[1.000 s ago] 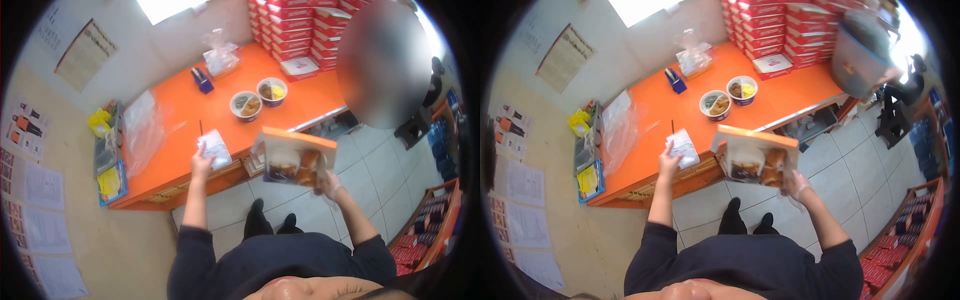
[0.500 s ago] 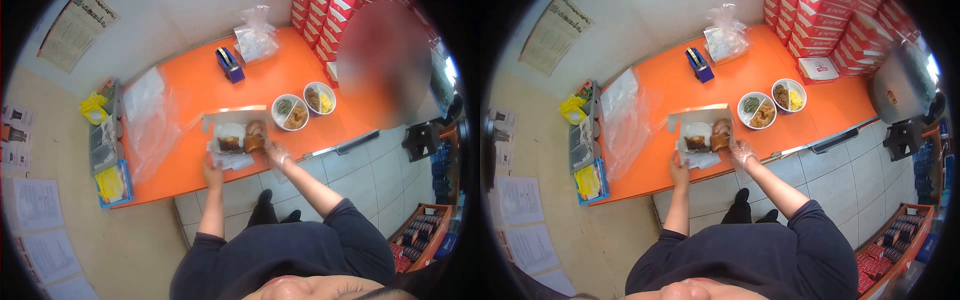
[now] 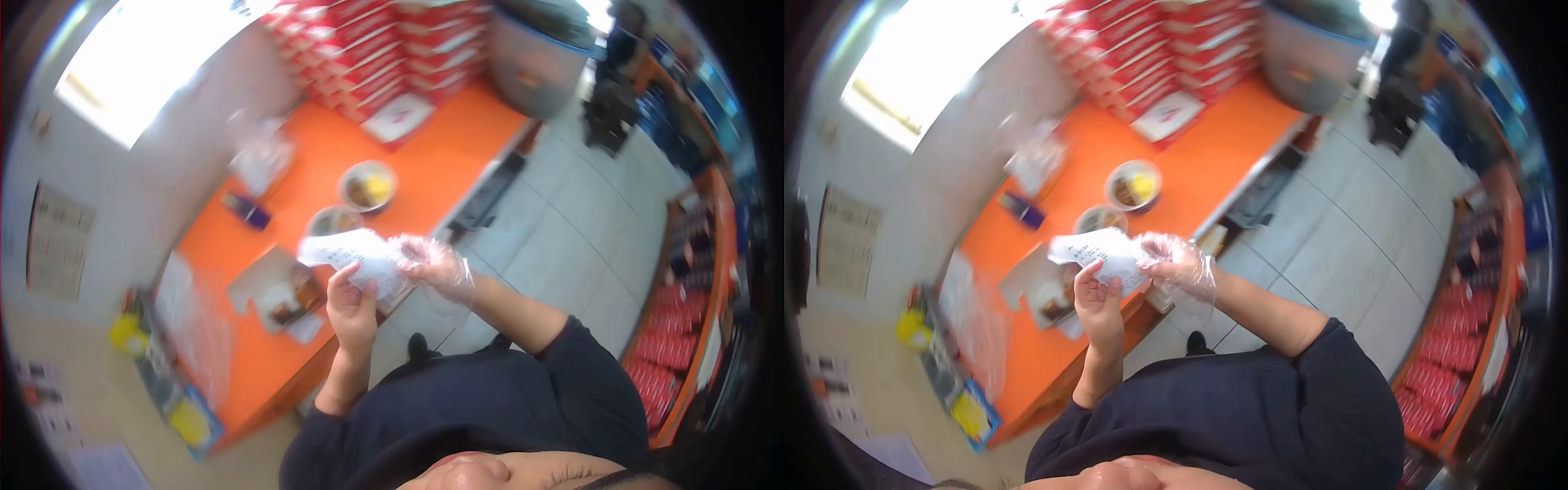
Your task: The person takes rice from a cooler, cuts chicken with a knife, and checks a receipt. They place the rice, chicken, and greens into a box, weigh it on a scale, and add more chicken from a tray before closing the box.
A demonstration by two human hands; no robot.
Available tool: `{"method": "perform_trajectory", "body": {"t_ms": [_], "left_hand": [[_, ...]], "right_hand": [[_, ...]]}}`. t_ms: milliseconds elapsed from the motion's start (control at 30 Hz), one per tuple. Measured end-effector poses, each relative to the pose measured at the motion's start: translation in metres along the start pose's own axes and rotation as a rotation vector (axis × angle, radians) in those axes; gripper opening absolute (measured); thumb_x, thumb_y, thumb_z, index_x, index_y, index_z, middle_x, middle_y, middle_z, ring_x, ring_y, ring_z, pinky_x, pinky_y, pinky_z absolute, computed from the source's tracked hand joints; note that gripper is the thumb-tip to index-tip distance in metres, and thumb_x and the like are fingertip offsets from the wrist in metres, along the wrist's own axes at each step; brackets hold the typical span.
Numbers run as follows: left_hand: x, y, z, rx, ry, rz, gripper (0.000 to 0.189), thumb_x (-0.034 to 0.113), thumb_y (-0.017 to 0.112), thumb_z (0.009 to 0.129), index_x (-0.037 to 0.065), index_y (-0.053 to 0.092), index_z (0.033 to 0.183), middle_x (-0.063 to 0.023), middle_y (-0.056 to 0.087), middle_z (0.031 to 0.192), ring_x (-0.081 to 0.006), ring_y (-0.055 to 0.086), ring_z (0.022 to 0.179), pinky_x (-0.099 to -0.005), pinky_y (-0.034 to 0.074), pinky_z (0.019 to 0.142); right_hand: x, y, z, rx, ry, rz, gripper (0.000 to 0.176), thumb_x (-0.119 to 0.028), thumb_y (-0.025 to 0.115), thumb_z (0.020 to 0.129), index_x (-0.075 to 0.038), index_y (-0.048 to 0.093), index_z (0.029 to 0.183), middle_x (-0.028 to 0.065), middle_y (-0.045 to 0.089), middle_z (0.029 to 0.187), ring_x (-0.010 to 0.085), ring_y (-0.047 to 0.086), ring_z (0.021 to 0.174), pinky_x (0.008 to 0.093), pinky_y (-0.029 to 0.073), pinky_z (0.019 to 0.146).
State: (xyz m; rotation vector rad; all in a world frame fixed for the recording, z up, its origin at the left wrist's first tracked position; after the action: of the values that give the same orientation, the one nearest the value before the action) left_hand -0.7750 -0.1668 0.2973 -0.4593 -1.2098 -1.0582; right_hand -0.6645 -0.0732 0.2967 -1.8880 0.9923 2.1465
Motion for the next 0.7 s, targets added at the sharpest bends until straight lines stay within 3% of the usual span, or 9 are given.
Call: {"method": "perform_trajectory", "body": {"t_ms": [133,300,400,533,700], "left_hand": [[-0.011,0.175,-0.018,-0.42,-0.063,-0.118,0.048,-0.012,0.049,0.081,-0.002,0.034,0.126,-0.0177,0.046,0.117,-0.0234,0.05,0.107,-0.0336,0.043,0.089],[-0.018,0.372,-0.081,-0.77,-0.105,-0.213,0.073,-0.013,0.05,0.078,0.002,0.011,0.138,-0.024,0.032,0.132,-0.0273,0.046,0.115,-0.0324,0.045,0.088],[-0.018,0.455,-0.117,-0.907,-0.133,-0.269,0.074,-0.012,0.051,0.078,0.002,0.011,0.139,-0.0245,0.03,0.134,-0.0274,0.045,0.116,-0.0323,0.045,0.088],[-0.022,0.518,-0.146,-0.986,-0.213,-0.257,0.076,-0.011,0.052,0.077,0.003,0.011,0.139,-0.0249,0.029,0.135,-0.0276,0.045,0.116,-0.0317,0.045,0.088],[-0.031,0.523,-0.143,-0.942,-0.224,-0.201,0.075,-0.011,0.053,0.076,0.003,0.014,0.139,-0.0232,0.029,0.135,-0.0264,0.045,0.116,-0.0304,0.046,0.085]], "right_hand": [[-0.093,-0.112,-0.12,0.469,-0.182,-0.066,0.046,-0.002,0.06,0.077,-0.005,0.045,0.12,0.0058,0.054,0.102,0.0122,0.051,0.094,0.0257,0.045,0.076],[-0.17,-0.22,-0.289,0.718,-0.365,-0.192,0.056,0.002,0.059,0.075,-0.007,0.04,0.126,0.0069,0.051,0.107,0.0118,0.051,0.09,0.0253,0.045,0.075],[-0.199,-0.258,-0.377,0.868,-0.426,-0.362,0.06,0.003,0.059,0.073,-0.009,0.039,0.129,0.0081,0.05,0.111,0.0095,0.05,0.081,0.025,0.046,0.072],[-0.221,-0.291,-0.446,1.012,-0.407,-0.503,0.063,0.006,0.058,0.071,-0.009,0.04,0.129,0.0081,0.048,0.121,0.0065,0.048,0.071,0.0231,0.045,0.071],[-0.214,-0.318,-0.438,0.966,-0.482,-0.439,0.062,0.006,0.059,0.07,-0.007,0.041,0.128,0.0055,0.047,0.125,0.0055,0.046,0.07,0.0214,0.044,0.07]]}}
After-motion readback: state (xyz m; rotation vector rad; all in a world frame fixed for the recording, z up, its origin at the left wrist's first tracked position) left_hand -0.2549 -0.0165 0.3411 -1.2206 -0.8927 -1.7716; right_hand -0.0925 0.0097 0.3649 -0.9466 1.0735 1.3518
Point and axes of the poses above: each hand's wrist, its own z-axis towards the middle knuckle, its own y-axis out of the palm, x = y × z, the point moved 7 cm from there along z, towards the middle knuckle
